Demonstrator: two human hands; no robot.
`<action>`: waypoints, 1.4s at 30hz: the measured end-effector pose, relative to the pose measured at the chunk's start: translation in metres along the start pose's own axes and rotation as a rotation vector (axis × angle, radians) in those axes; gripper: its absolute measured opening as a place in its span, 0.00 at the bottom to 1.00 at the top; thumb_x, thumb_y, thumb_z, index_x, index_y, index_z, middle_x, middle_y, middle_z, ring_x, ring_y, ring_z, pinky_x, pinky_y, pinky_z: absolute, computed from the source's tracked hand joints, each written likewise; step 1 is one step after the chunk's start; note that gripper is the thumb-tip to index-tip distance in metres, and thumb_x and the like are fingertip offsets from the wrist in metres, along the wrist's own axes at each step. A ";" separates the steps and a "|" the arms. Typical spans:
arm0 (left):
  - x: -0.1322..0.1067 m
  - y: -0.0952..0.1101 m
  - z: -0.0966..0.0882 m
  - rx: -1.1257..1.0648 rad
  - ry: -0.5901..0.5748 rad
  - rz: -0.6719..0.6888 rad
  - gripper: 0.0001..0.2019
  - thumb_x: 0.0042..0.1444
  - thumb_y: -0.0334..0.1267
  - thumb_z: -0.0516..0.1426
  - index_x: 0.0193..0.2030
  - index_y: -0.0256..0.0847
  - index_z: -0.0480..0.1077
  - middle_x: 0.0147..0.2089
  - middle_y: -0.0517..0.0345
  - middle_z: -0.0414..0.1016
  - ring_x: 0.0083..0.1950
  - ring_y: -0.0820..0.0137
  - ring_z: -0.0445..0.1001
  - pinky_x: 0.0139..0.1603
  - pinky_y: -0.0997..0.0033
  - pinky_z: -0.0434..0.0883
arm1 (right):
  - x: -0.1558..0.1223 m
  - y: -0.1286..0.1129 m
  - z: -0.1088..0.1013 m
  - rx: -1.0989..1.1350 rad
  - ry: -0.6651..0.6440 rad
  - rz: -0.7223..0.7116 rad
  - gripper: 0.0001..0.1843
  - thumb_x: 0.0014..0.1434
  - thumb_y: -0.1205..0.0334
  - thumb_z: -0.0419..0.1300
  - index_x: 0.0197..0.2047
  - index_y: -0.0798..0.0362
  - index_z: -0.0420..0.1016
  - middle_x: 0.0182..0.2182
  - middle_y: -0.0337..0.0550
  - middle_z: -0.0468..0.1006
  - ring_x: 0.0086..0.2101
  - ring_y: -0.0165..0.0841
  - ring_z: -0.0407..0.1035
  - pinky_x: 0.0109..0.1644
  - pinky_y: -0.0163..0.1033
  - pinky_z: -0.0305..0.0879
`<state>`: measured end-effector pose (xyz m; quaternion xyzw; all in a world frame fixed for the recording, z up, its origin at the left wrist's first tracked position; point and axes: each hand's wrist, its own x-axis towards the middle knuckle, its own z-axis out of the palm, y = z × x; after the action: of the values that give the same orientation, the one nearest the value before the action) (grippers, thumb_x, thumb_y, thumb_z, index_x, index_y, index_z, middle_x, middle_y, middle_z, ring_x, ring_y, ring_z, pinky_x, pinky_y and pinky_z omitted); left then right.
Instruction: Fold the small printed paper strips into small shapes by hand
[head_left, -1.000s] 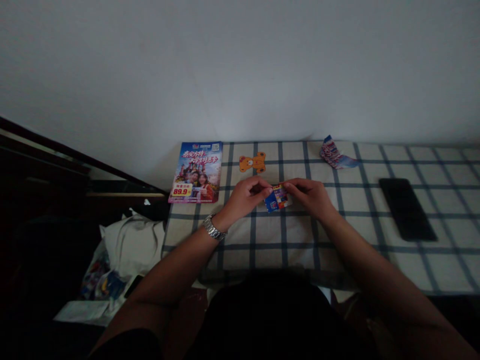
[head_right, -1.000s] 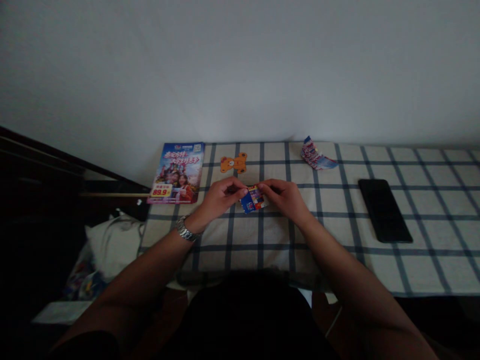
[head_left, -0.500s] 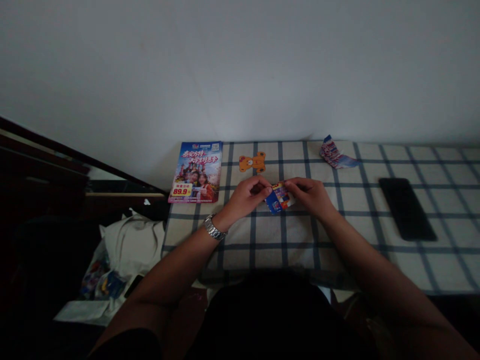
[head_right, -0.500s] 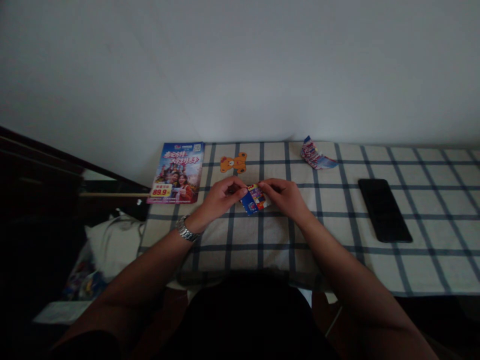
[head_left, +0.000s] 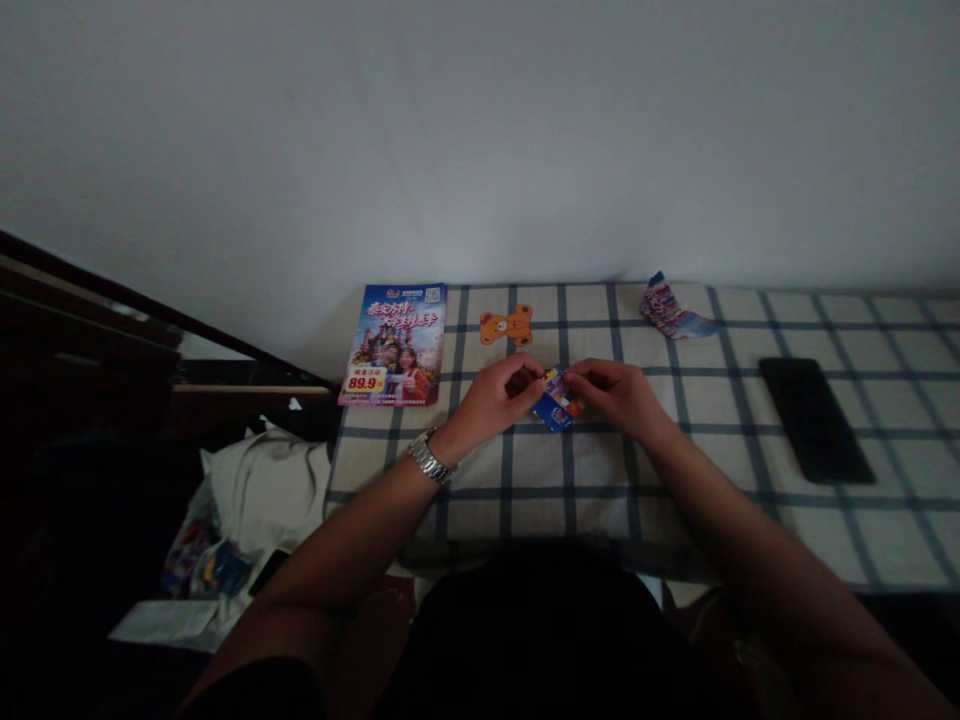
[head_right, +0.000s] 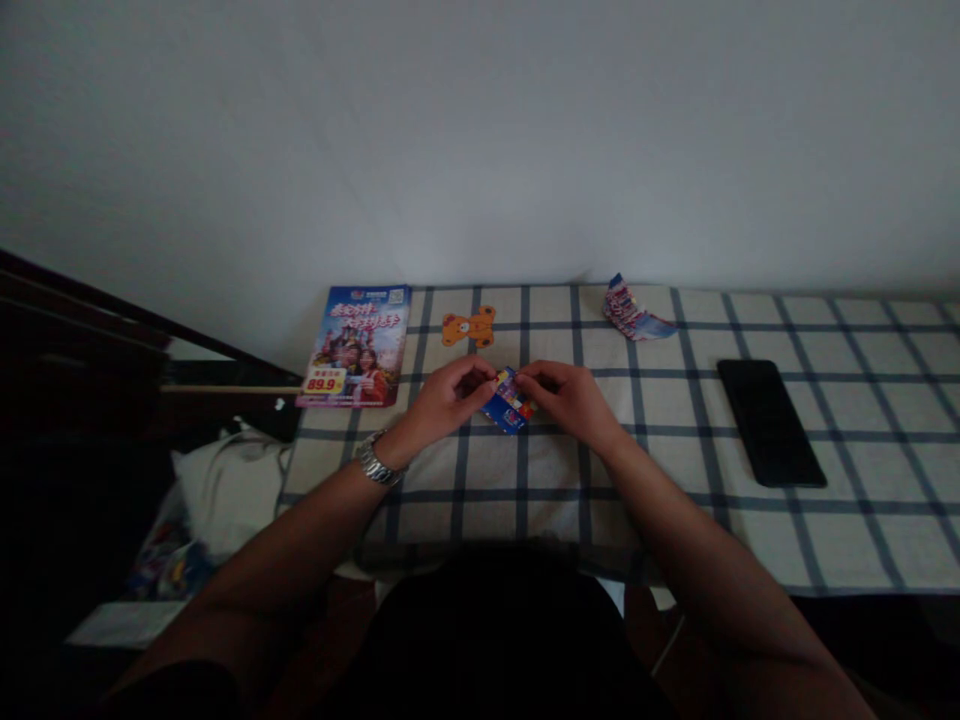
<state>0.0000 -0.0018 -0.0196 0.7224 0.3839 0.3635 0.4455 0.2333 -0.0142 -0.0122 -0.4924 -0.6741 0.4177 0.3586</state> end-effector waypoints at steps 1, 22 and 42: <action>0.000 0.001 0.000 -0.003 -0.008 0.001 0.09 0.69 0.45 0.60 0.46 0.42 0.73 0.38 0.58 0.78 0.38 0.71 0.77 0.40 0.71 0.73 | -0.001 0.000 0.000 -0.032 -0.023 -0.012 0.17 0.68 0.46 0.64 0.41 0.51 0.86 0.34 0.43 0.87 0.32 0.36 0.78 0.36 0.39 0.71; 0.002 0.000 -0.002 -0.002 0.044 0.013 0.13 0.70 0.50 0.59 0.41 0.42 0.71 0.32 0.61 0.73 0.33 0.72 0.72 0.36 0.72 0.70 | -0.002 -0.005 -0.001 -0.134 -0.080 -0.005 0.21 0.70 0.44 0.60 0.38 0.51 0.86 0.29 0.40 0.85 0.30 0.35 0.76 0.33 0.37 0.66; 0.006 -0.013 -0.005 0.030 0.126 -0.022 0.11 0.68 0.46 0.61 0.44 0.41 0.74 0.37 0.59 0.79 0.37 0.70 0.77 0.40 0.71 0.74 | 0.002 0.004 -0.001 -0.189 0.017 -0.028 0.19 0.70 0.45 0.60 0.45 0.49 0.86 0.33 0.43 0.87 0.31 0.38 0.79 0.34 0.40 0.71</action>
<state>-0.0047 0.0095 -0.0289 0.7004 0.4245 0.3975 0.4138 0.2349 -0.0115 -0.0151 -0.5180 -0.7144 0.3429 0.3221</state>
